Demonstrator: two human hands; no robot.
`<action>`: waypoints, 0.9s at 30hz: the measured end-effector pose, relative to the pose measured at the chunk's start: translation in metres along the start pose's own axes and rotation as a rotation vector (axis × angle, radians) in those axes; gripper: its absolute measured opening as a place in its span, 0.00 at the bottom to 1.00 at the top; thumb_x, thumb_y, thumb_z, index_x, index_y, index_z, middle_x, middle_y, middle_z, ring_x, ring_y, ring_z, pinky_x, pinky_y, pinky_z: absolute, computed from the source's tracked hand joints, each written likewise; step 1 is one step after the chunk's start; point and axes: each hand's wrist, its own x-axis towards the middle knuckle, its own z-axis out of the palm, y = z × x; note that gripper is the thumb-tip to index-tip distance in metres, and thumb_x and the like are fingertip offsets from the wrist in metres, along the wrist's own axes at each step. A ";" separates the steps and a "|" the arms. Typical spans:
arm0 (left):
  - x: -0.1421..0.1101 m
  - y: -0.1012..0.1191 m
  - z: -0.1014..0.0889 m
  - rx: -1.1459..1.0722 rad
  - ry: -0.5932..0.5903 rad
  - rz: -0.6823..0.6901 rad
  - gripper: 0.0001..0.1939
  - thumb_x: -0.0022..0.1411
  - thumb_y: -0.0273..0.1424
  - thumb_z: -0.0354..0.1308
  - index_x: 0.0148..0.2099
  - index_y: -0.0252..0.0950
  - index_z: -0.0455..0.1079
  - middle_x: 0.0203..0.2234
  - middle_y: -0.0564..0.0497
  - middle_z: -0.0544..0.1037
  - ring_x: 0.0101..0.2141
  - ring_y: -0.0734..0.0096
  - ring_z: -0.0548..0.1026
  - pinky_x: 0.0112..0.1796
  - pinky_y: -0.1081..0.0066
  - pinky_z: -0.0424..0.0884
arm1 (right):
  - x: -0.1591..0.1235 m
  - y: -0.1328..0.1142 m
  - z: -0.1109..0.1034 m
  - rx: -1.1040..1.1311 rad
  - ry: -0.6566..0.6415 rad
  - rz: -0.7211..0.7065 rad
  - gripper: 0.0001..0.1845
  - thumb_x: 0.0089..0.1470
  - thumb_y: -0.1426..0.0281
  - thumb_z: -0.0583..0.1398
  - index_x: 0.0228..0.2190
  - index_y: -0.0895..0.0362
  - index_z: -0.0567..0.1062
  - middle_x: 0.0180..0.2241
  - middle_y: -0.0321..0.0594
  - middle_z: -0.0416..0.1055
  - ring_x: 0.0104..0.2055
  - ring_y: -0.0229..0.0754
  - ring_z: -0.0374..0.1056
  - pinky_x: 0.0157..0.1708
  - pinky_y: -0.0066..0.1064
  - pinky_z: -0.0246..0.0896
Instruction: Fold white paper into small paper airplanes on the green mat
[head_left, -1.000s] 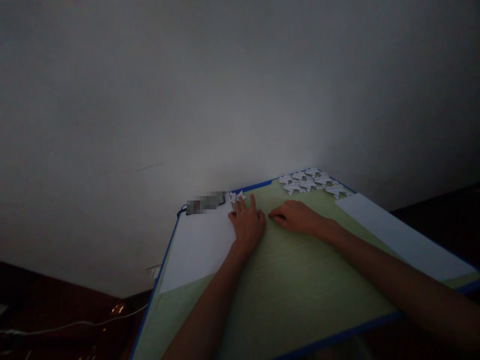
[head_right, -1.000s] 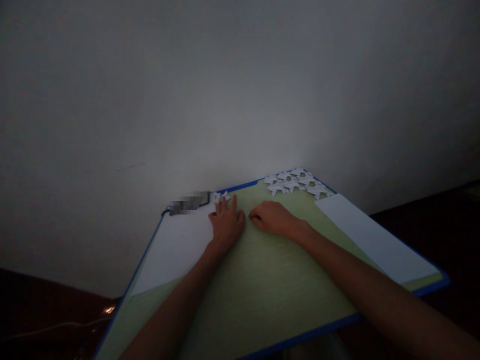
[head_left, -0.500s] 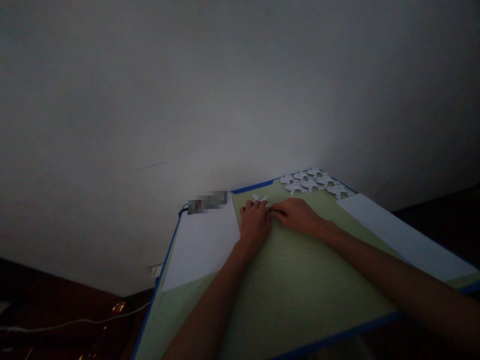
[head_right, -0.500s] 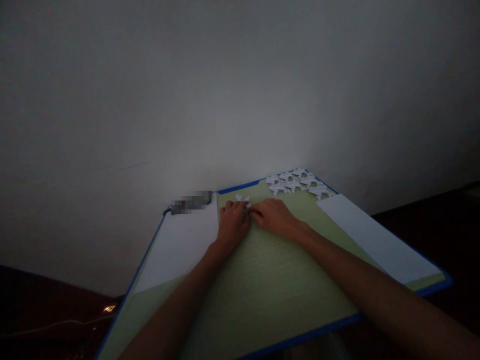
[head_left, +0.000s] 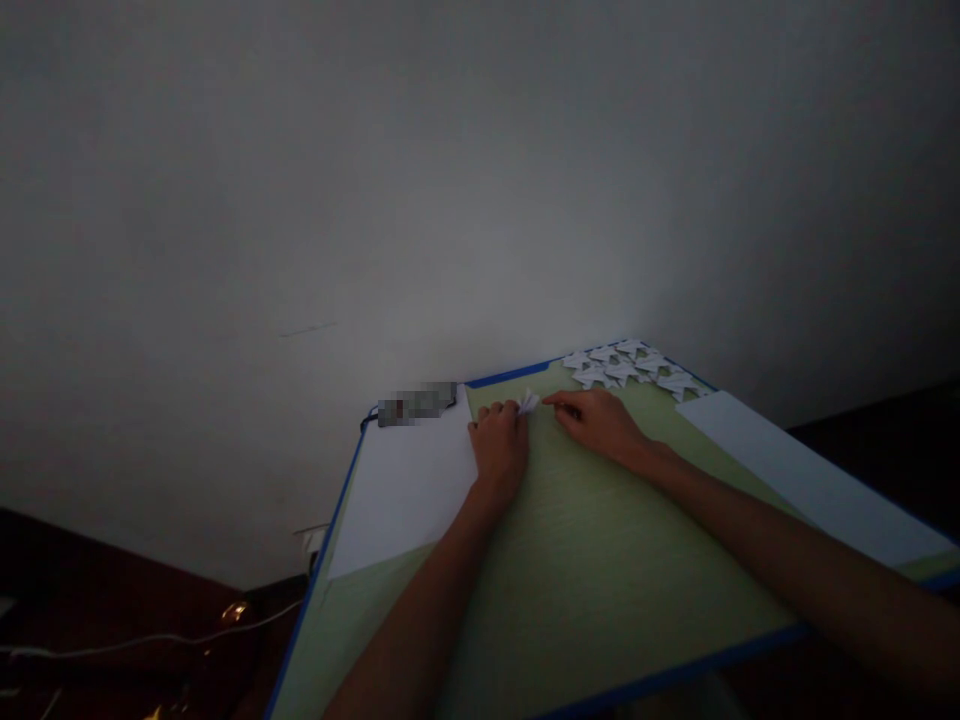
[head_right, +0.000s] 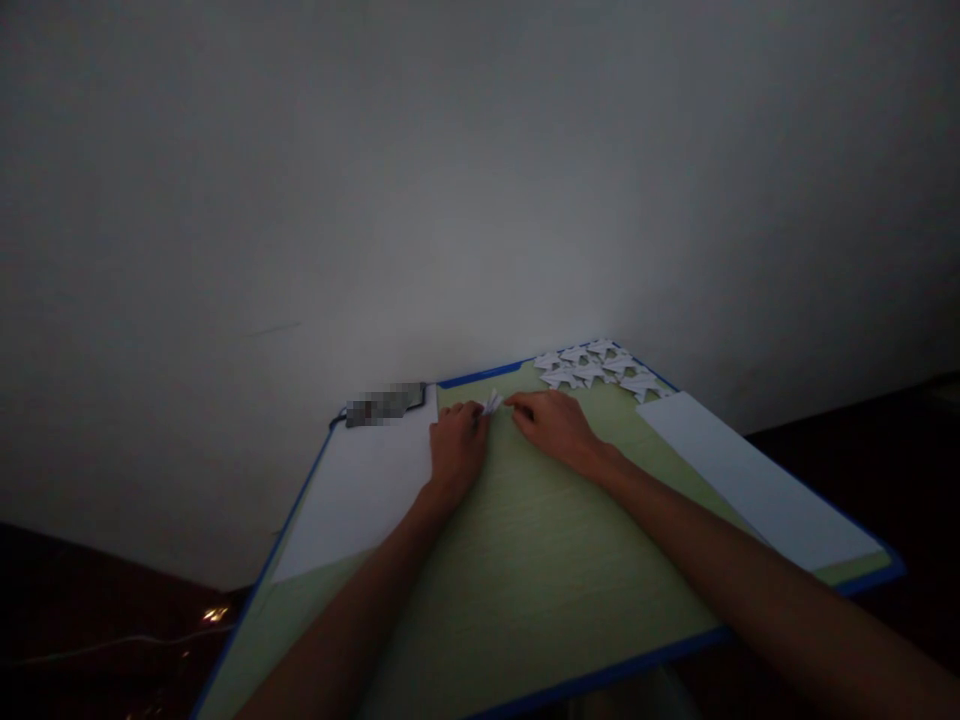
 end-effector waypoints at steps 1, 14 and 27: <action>0.001 -0.001 0.001 -0.068 0.006 -0.002 0.07 0.70 0.29 0.54 0.43 0.38 0.74 0.40 0.40 0.81 0.44 0.51 0.76 0.46 0.54 0.69 | 0.000 0.000 0.000 0.012 0.016 0.007 0.20 0.62 0.70 0.56 0.51 0.51 0.81 0.36 0.41 0.83 0.37 0.45 0.76 0.42 0.35 0.65; 0.009 -0.010 0.009 -0.712 -0.097 -0.119 0.11 0.65 0.29 0.62 0.49 0.32 0.75 0.33 0.44 0.85 0.34 0.62 0.83 0.39 0.65 0.76 | 0.000 0.012 0.020 0.237 0.032 -0.122 0.26 0.60 0.65 0.64 0.59 0.54 0.72 0.48 0.46 0.73 0.43 0.45 0.73 0.45 0.37 0.68; 0.009 -0.009 0.010 -0.485 0.062 -0.103 0.08 0.65 0.27 0.58 0.45 0.32 0.77 0.40 0.41 0.82 0.38 0.61 0.80 0.44 0.61 0.74 | 0.001 0.009 0.012 0.039 -0.047 -0.148 0.14 0.61 0.71 0.62 0.48 0.57 0.80 0.45 0.45 0.77 0.46 0.46 0.73 0.49 0.37 0.63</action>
